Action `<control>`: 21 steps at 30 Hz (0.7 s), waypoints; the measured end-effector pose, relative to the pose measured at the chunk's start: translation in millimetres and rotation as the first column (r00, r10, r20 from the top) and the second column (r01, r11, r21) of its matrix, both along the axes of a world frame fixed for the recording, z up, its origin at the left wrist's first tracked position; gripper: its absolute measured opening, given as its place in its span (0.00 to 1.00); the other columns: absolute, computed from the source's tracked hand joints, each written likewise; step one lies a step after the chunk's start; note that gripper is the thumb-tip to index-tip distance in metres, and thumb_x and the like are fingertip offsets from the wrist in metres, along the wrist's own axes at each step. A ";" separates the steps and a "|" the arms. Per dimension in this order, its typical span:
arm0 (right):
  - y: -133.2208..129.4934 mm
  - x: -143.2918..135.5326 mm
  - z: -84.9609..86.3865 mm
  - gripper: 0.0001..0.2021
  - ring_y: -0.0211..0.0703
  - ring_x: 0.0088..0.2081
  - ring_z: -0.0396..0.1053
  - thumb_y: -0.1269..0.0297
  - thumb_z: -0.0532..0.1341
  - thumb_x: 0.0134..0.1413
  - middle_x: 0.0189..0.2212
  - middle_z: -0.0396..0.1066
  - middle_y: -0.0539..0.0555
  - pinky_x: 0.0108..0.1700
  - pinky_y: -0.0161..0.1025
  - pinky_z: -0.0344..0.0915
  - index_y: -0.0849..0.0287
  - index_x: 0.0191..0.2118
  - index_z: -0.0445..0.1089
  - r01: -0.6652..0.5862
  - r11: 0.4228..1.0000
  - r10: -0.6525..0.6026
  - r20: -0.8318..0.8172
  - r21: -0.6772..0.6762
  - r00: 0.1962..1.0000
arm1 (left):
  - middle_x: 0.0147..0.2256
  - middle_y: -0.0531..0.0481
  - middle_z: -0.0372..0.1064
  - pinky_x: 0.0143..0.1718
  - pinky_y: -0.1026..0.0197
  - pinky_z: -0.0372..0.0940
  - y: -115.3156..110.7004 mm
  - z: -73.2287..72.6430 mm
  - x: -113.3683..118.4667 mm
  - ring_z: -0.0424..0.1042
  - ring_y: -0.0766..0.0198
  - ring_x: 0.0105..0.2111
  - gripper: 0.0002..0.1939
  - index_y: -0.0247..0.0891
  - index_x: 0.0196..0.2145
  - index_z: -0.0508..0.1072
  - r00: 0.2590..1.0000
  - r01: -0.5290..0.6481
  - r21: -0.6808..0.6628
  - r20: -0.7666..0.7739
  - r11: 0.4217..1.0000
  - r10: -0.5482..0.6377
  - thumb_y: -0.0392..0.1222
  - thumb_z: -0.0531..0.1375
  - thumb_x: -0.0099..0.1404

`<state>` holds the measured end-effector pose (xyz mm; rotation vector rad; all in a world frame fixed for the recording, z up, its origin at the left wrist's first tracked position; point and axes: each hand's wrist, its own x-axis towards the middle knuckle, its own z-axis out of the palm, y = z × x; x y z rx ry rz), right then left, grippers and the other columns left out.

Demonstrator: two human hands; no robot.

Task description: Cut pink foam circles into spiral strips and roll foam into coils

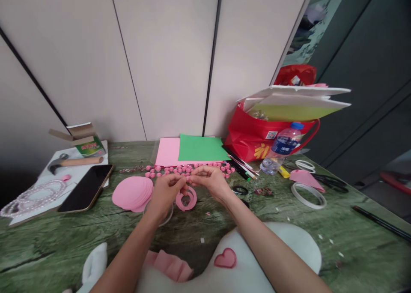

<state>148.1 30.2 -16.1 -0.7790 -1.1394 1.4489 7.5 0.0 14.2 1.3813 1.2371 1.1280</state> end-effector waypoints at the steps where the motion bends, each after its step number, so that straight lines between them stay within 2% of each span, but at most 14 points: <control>1: 0.3 0.0 -0.2 0.11 0.35 0.22 0.69 0.65 0.68 0.27 0.20 0.72 0.49 0.28 0.33 0.67 0.61 0.24 0.71 0.003 1.000 -0.003 -0.002 0.001 1.000 | 0.16 0.52 0.66 0.21 0.65 0.59 0.0 -0.1 0.2 0.64 0.68 0.17 0.10 0.34 0.19 0.68 1.000 0.002 0.000 -0.002 1.000 -0.002 0.44 0.56 0.49; 4: 0.5 0.8 0.2 0.10 0.36 0.22 0.69 0.65 0.68 0.27 0.20 0.72 0.49 0.29 0.34 0.68 0.62 0.24 0.72 -0.005 1.000 0.004 -0.018 -0.015 1.000 | 0.16 0.53 0.66 0.21 0.65 0.59 0.6 -0.8 -0.1 0.64 0.67 0.17 0.10 0.34 0.20 0.69 1.000 -0.009 -0.005 0.000 1.000 0.009 0.44 0.57 0.49; 9: -0.2 3.0 1.6 0.12 0.38 0.26 0.71 0.65 0.68 0.30 0.24 0.74 0.52 0.35 0.37 0.68 0.63 0.27 0.73 -0.085 0.996 0.085 -0.031 -0.030 0.996 | 0.16 0.53 0.66 0.21 0.66 0.59 1.6 -1.3 -1.5 0.65 0.68 0.17 0.10 0.34 0.19 0.68 0.999 -0.037 -0.013 0.022 0.999 0.037 0.45 0.57 0.48; 21: 0.4 2.0 1.9 0.09 0.33 0.20 0.68 0.68 0.68 0.29 0.19 0.72 0.49 0.25 0.30 0.66 0.62 0.23 0.72 -0.018 1.000 0.018 -0.015 -0.013 1.000 | 0.16 0.52 0.66 0.21 0.66 0.59 -0.2 0.5 -0.3 0.64 0.68 0.17 0.10 0.34 0.18 0.68 1.000 -0.021 -0.018 0.022 1.000 0.021 0.44 0.56 0.49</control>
